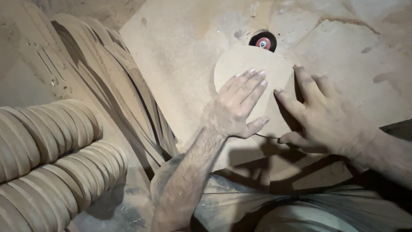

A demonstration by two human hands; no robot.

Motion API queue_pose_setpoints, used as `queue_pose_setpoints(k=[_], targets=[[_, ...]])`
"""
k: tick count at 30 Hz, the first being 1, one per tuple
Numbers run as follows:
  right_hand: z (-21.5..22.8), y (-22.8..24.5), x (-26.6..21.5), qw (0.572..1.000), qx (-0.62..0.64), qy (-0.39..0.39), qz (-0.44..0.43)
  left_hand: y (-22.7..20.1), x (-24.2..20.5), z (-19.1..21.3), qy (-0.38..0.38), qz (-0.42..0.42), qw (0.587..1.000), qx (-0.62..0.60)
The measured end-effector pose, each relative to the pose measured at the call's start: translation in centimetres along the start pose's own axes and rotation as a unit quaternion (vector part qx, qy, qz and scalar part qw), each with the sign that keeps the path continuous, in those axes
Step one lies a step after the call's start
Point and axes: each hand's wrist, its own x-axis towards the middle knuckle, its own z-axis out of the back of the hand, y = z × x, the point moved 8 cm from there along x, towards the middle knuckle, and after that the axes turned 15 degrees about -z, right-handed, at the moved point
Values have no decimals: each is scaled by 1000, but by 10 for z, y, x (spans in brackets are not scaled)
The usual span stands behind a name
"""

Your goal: The person repeatedly sands the edges of round wooden discs using a handheld rotary sander. They pick up each disc, sand the perimeter, and stack the finished pieces on a nearby pile.

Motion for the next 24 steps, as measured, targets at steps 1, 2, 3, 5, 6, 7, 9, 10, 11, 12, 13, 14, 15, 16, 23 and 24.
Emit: queue_pose_setpoints(k=[1,2,3,5,6,7,9,10,11,12,13,14,15,16,23,24], targets=[[1,1,1,1000,-6,-7,7,0,-1,0,-5,11,1000,2],[-1,2,1,1000,-10,10,11,0,-2,0,-6,16,1000,9],[-3,2,1,999,-14,26,16,1,-3,-1,-8,21,1000,16],[-1,6,0,999,-4,29,34,3,-5,-2,-9,32,999,31],[4,9,-2,999,10,15,46,3,-7,-3,-7,38,999,39],[7,11,-3,998,25,1,58,4,-8,-4,-5,43,998,47],[2,13,-3,998,-18,16,59,6,-11,-4,-22,56,997,57],[-1,13,-4,997,-41,24,59,7,-12,-5,-31,62,996,61],[2,15,-5,998,-13,15,66,7,-13,-5,-43,68,995,63],[4,17,-6,997,15,5,73,8,-14,-6,-54,75,994,65],[6,18,-6,996,42,-6,79,8,-15,-6,-66,81,992,67],[5,21,-7,996,18,-9,92,9,-17,-7,-69,95,990,77],[3,22,-6,994,-7,-14,106,9,-17,-8,-73,108,987,89],[2,24,-5,992,-31,-18,120,10,-18,-8,-77,122,985,100],[7,25,9,991,-31,-24,127,12,-23,-10,-89,181,971,128],[10,26,11,991,-23,-36,128,13,-24,-10,-92,188,969,129]])
